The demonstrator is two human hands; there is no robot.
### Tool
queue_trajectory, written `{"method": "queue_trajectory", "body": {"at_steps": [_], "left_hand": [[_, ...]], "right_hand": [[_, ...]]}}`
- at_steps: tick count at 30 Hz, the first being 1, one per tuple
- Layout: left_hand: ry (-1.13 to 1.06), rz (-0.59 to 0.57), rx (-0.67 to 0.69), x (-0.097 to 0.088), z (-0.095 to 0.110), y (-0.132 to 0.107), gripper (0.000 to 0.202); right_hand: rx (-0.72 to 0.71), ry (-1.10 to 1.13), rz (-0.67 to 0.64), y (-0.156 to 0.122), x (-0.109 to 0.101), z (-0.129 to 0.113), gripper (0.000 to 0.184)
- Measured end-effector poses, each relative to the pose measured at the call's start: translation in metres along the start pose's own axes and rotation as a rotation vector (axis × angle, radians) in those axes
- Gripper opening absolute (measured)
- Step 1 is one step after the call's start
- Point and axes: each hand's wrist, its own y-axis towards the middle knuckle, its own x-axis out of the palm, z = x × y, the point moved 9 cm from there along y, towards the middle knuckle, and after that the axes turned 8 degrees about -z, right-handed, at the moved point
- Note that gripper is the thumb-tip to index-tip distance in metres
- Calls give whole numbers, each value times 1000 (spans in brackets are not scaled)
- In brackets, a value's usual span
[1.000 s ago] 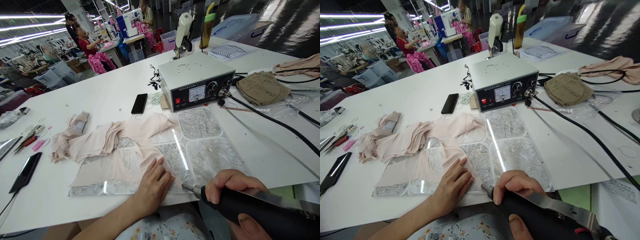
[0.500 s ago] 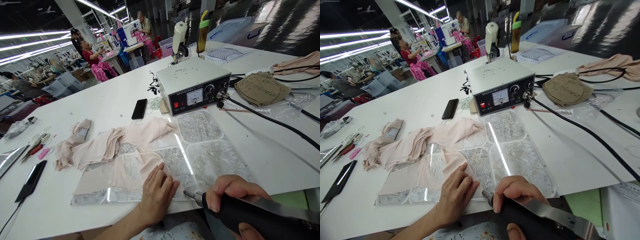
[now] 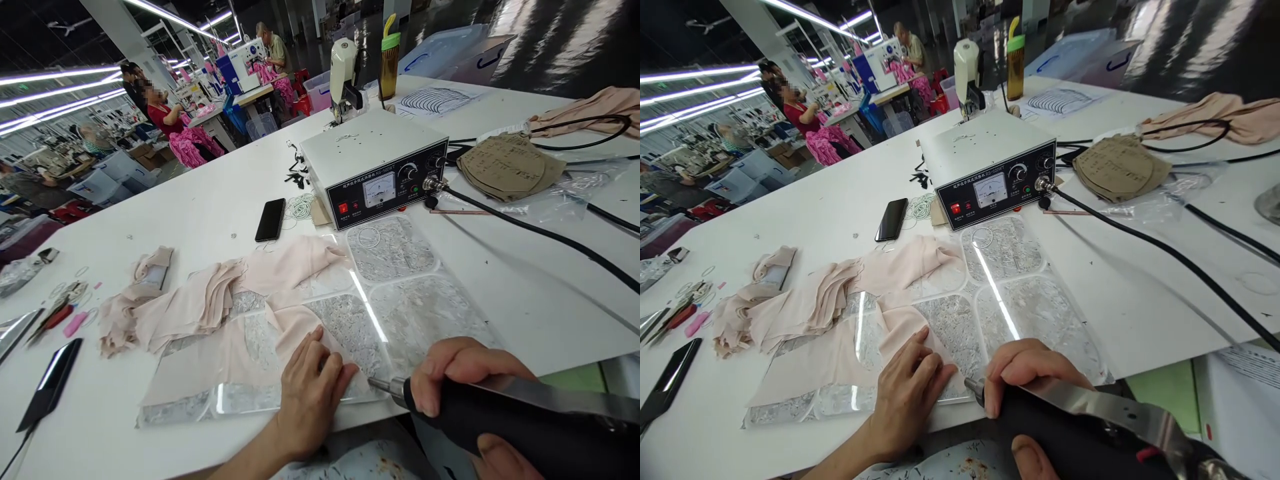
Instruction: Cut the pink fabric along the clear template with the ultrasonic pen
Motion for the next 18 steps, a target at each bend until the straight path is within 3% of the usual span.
{"method": "queue_trajectory", "body": {"at_steps": [7, 18], "left_hand": [[10, -5, 12, 1, 0, 0, 20], [-4, 41, 21, -4, 3, 1, 15]], "right_hand": [[61, 30, 158, 2, -5, 8, 15], [-27, 27, -49, 17, 6, 23, 17]]}}
